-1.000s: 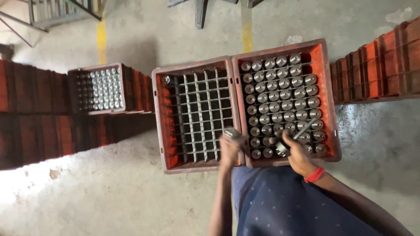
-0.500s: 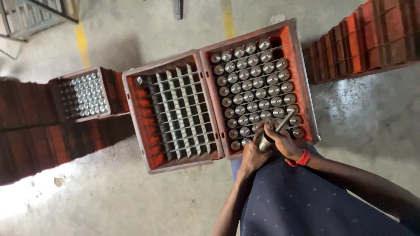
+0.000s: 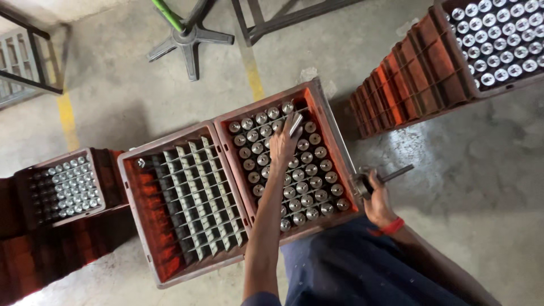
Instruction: The person transfers small metal caps from one crate to another using a metal tool. They repeatedly pick up caps and place them into an empty crate, then move the filled crate to a stack and bring another empty crate to continue the process.
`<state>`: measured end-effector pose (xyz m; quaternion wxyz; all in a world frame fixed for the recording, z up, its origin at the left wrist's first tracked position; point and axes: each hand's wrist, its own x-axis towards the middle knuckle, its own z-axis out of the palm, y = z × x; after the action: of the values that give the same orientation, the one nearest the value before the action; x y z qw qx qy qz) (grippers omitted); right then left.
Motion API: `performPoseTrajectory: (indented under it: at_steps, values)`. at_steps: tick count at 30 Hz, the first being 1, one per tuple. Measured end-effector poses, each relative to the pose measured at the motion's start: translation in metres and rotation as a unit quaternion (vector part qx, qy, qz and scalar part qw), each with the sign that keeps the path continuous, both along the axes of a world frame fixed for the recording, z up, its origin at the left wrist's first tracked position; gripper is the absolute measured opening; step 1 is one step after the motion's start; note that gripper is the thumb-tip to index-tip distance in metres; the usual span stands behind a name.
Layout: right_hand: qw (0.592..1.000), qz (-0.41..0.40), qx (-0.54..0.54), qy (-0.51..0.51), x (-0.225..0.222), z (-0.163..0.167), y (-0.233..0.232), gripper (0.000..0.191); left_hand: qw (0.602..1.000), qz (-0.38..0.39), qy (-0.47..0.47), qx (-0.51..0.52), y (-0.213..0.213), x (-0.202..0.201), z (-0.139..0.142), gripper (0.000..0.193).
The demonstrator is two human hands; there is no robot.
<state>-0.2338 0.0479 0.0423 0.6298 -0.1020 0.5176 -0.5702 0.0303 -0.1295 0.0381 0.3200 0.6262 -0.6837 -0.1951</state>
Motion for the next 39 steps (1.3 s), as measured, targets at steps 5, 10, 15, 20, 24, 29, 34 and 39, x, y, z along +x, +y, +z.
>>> performPoseTrajectory:
  at_steps: [5,10,15,20,24,29,34,39]
  values:
    - [0.999,-0.008,0.031,-0.015,0.001,-0.019,0.011,0.034,0.989,-0.034,0.106,-0.096,-0.002,-0.003,-0.014,0.057]
    - [0.998,0.014,0.056,-0.016,-0.003,-0.042,0.022,0.036,0.955,0.184,0.227,-0.050,0.036,0.066,-0.013,0.051]
    - [0.999,0.040,0.007,-0.014,-0.002,-0.046,0.036,0.033,0.936,0.346,0.071,0.002,0.083,0.228,0.023,0.052]
    - [0.997,0.037,0.070,0.006,0.015,-0.035,0.051,0.033,0.908,0.399,-0.083,0.096,0.092,0.337,0.035,0.068]
    - [0.999,0.030,0.040,0.012,0.040,-0.022,0.062,0.031,0.910,0.388,-0.118,0.091,0.072,0.374,0.010,0.067]
    - [0.996,-0.010,0.085,0.017,0.062,-0.014,0.076,0.028,0.913,0.353,-0.183,0.093,0.051,0.400,-0.004,0.041]
    - [0.998,0.004,0.057,0.013,0.063,-0.030,0.087,0.032,0.950,0.296,-0.097,-0.012,0.064,0.396,0.044,0.039]
    - [0.995,0.011,0.088,0.035,0.062,-0.046,0.087,0.027,0.954,0.254,0.071,-0.143,0.145,0.368,0.129,0.044]
